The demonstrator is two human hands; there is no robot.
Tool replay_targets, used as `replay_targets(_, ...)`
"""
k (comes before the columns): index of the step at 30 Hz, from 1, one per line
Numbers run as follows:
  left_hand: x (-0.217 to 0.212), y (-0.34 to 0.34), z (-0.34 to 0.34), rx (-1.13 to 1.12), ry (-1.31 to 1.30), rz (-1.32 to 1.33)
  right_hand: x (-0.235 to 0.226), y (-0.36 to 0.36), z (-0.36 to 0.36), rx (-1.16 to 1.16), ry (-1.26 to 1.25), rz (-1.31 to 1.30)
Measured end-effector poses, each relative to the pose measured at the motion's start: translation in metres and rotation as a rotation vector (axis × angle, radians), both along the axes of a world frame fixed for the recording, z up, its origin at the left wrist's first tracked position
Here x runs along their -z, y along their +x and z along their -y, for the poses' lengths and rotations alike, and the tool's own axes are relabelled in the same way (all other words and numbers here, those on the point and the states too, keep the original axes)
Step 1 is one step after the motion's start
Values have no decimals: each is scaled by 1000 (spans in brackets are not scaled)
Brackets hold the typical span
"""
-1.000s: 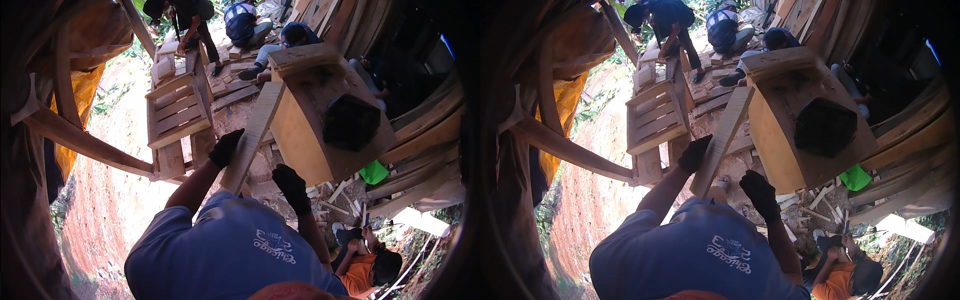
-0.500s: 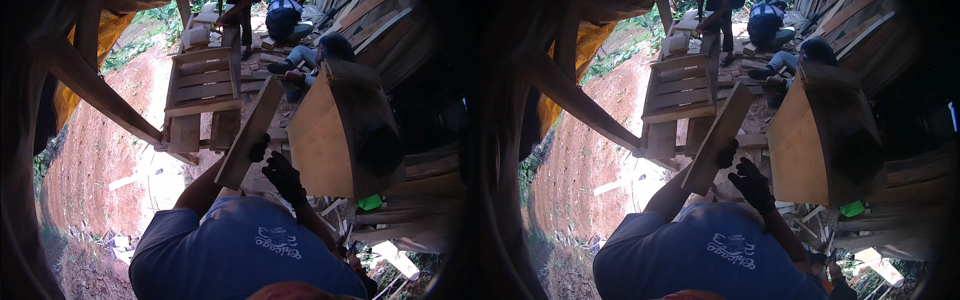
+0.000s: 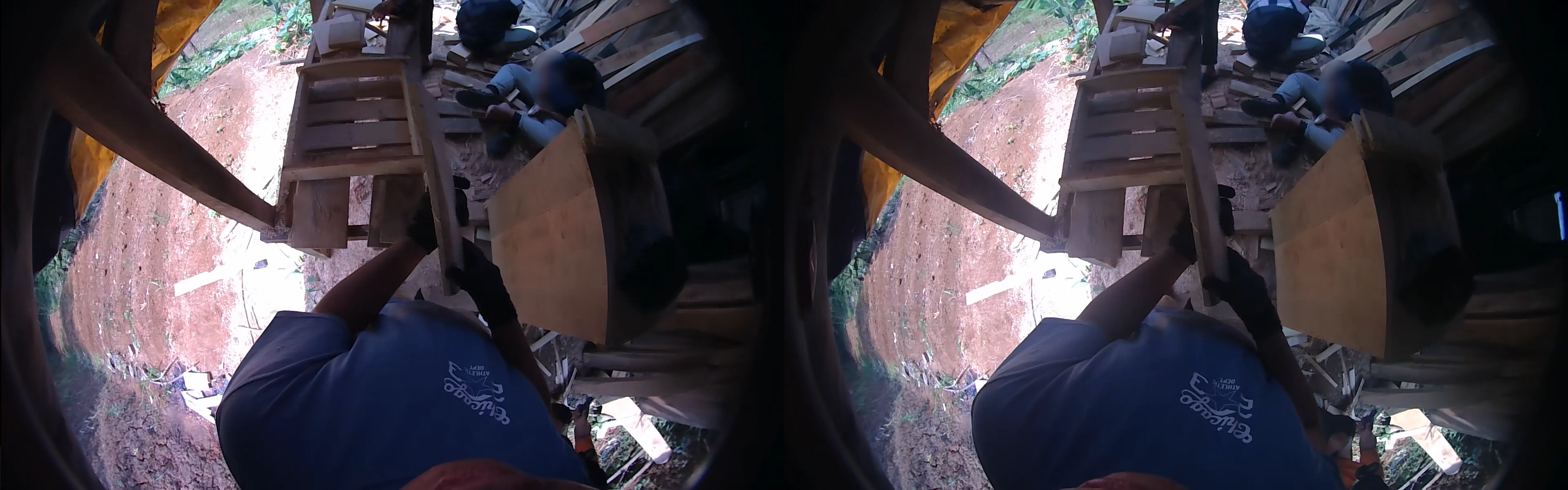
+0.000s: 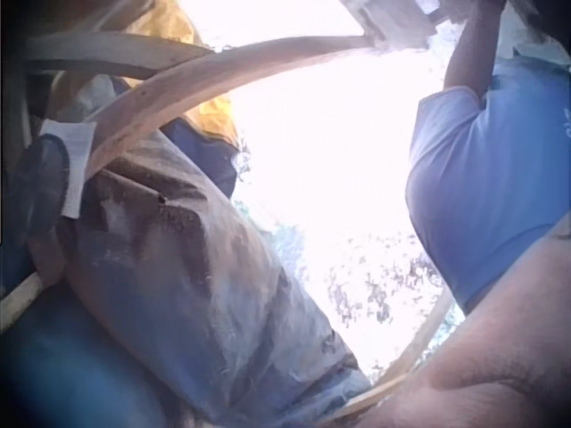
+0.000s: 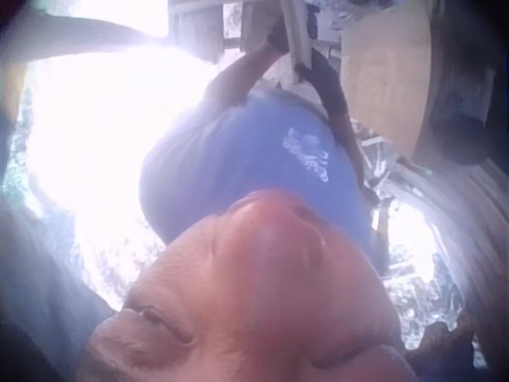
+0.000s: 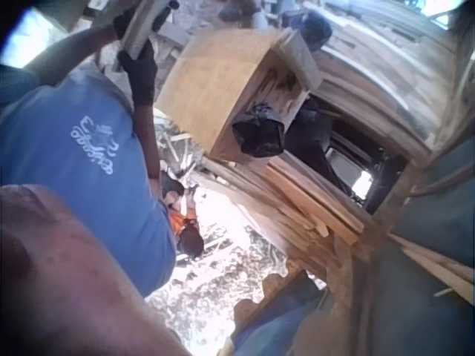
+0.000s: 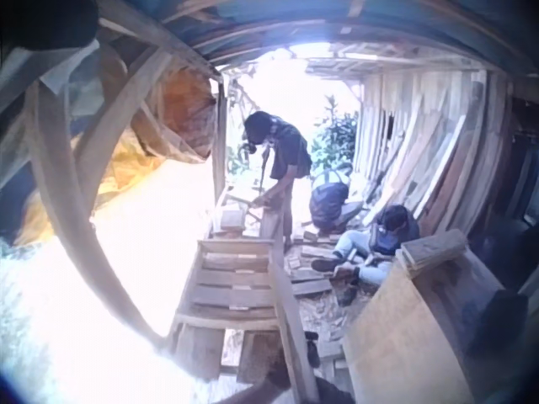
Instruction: The person picks up wood planks from the ground and places them onto a wooden furniture frame.
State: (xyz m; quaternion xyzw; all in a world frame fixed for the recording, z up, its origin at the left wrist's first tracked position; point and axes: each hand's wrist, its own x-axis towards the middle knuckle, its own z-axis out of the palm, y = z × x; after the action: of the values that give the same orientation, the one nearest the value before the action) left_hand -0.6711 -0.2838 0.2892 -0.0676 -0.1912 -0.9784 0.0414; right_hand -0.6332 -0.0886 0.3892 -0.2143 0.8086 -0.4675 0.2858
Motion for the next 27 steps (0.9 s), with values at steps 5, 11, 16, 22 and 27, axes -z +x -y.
replay_targets(5,-26,-15,20,-110,-139,90,-2,-29,30,-125,56,35)
replay_targets(11,-62,-19,57,-163,-239,42,16,-46,80,16,-135,78)
replay_targets(16,-82,-23,112,-150,-472,22,13,-56,129,77,-45,23)
replay_targets(22,-68,-6,172,-391,-1163,-70,37,-66,146,252,-84,-42)
replay_targets(27,-59,60,254,-548,-2040,116,50,-74,127,377,-26,-180)
